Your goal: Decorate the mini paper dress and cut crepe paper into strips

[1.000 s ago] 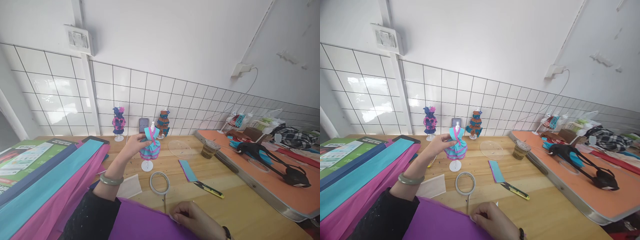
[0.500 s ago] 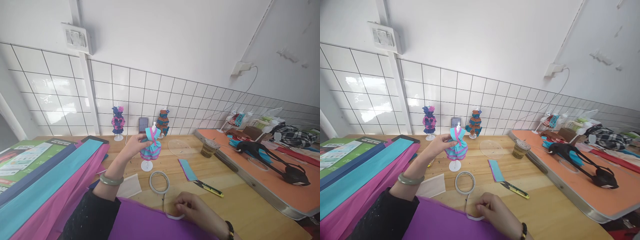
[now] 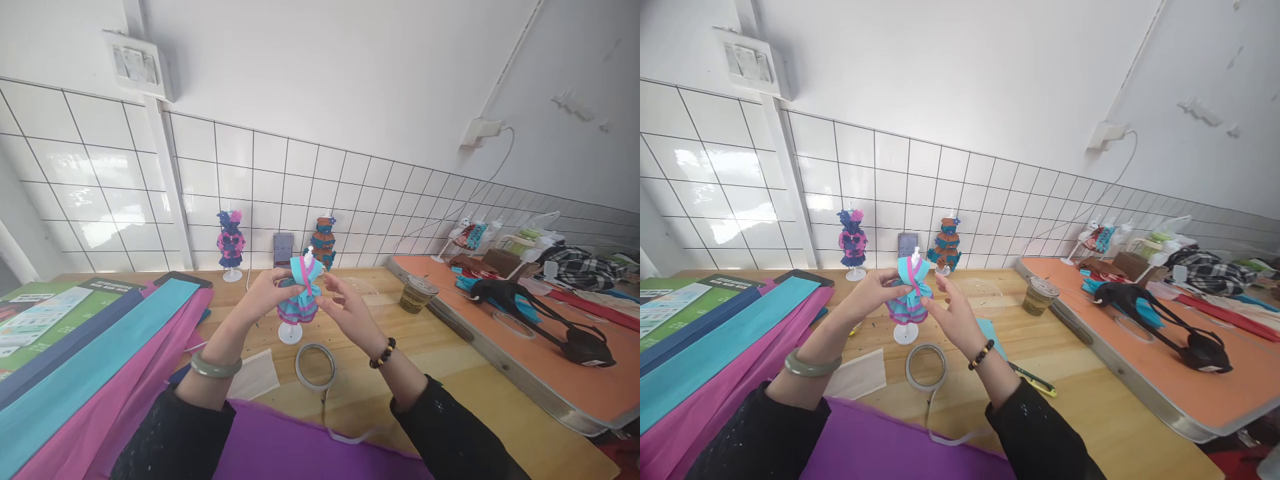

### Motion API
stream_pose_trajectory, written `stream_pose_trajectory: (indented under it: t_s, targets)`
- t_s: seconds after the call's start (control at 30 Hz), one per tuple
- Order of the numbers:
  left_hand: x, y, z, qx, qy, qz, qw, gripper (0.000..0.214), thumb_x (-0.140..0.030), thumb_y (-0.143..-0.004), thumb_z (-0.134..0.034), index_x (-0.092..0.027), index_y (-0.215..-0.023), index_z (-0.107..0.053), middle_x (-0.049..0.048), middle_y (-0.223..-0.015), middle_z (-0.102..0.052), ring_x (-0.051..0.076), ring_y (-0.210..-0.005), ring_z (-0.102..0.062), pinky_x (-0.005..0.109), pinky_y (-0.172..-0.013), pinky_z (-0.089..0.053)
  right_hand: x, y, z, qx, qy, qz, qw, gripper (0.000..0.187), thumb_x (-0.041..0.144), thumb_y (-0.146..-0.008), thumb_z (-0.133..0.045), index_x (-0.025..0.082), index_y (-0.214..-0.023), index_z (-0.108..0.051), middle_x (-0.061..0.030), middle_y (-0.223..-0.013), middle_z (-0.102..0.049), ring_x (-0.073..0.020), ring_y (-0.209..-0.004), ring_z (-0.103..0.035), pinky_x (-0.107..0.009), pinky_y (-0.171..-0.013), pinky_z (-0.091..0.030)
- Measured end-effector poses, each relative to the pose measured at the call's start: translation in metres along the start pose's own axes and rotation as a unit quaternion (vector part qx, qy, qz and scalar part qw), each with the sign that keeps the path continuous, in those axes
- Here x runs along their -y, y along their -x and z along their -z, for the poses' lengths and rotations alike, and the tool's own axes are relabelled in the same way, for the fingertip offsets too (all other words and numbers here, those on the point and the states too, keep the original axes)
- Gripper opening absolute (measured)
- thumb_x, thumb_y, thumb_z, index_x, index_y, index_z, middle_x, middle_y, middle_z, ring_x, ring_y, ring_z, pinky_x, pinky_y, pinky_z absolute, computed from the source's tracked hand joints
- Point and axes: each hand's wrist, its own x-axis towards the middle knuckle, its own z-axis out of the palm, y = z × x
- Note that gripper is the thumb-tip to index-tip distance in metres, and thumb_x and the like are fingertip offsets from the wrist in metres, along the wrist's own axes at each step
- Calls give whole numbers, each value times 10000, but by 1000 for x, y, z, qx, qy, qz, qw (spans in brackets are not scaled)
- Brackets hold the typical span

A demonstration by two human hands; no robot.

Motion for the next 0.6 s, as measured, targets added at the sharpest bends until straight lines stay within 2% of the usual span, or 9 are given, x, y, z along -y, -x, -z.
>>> stream_pose_trajectory:
  t_s: [0.07, 0.2, 0.37, 0.6]
  targets:
    - [0, -1, 0, -4, -7, -4, 1000, 364, -384, -700, -637, -179, -1000, -659, 70, -1054, -654, 240, -938, -600, 347, -786, -488, 5, -10, -5, 23, -15, 18, 999, 536, 413, -746, -613, 257, -1245, -491, -76, -1251, -519, -240, -1128, -475, -423, -887, -428]
    - [2, -4, 0, -16, -28, -6, 999, 331, -384, -689, -647, -188, -954, -678, 68, -1025, -663, 234, -932, -598, 336, -781, -483, 6, -21, -12, 59, -55, 49, 996, 402, 407, -763, -598, 264, -1139, -589, -49, -1182, -573, -239, -1119, -477, -396, -855, -454]
    - [5, -3, 1, -29, -30, -15, 999, 341, -396, -691, -643, -207, -974, -675, 66, -1063, -645, 225, -938, -590, 320, -764, -476, -5, -25, -20, 21, -63, 57, 996, 306, 398, -789, -573, 250, -1043, -659, -45, -1134, -601, -237, -1085, -500, -390, -854, -454]
    - [3, -4, -3, -59, -132, -45, 989, 250, -382, -728, -594, -285, -935, -696, 34, -1009, -631, 223, -972, -552, 339, -835, -443, -6, -24, -25, -12, -97, 56, 994, 267, 373, -803, -559, 254, -1003, -690, -44, -1106, -611, -213, -1034, -538, -356, -825, -481]
